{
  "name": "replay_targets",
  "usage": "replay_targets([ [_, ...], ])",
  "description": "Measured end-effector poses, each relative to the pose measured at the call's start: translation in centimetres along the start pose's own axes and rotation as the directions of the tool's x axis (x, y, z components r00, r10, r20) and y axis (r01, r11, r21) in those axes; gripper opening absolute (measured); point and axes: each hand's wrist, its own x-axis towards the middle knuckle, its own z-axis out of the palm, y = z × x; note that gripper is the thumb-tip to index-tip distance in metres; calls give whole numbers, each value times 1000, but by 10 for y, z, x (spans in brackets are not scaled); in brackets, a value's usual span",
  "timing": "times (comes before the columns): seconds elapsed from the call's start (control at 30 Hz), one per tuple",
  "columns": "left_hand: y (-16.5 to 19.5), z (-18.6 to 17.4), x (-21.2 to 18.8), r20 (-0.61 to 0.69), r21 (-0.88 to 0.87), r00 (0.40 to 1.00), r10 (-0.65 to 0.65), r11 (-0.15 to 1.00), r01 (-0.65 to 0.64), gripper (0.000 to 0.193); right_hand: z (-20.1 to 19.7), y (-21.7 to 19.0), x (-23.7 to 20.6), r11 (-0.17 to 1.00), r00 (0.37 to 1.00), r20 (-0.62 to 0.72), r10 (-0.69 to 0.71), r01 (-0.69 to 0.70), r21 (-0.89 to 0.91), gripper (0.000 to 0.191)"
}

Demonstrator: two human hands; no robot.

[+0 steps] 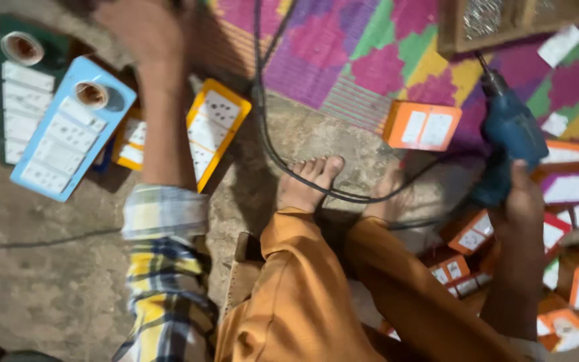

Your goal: The person uses a corded electric drill to drive screws into multiple plastic electrical socket boards of various colors. They handle each board one at a time, drilling into the corners to secure the internal components, then place the finished boards on the floor.

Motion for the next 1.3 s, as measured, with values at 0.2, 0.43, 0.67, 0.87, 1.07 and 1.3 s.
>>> replay_targets([
  [0.2, -18, -14, 10, 171, -208, 976, -132, 964, 167, 84, 37, -89, -85, 369, 948, 31, -317, 153, -917, 25],
  [0.43, 77, -153, 29, -84, -365, 993, 81, 925, -107, 80, 159, -212, -150, 85, 625, 473, -621, 653, -752, 64],
  [0.67, 179, -293, 71, 92, -448, 922, 377, 842, -300, 75, 236, -243, -122, -30, 303, 656, -692, 895, -445, 80],
  [0.87, 213, -312, 76, 122, -548, 849, 514, 748, -374, 62, 221, -210, -108, 253, 437, 536, -723, 888, -383, 59],
  [1.07, 238, -312, 74, 85, -719, 682, 726, 519, -462, 59, 193, -193, -115, 414, 558, 480, -677, 828, -378, 66],
  [1.3, 309, -296, 36, -76, -811, 531, 844, 257, -525, 55, 117, -166, -162, 937, 878, 331, -346, 340, 78, 61],
])
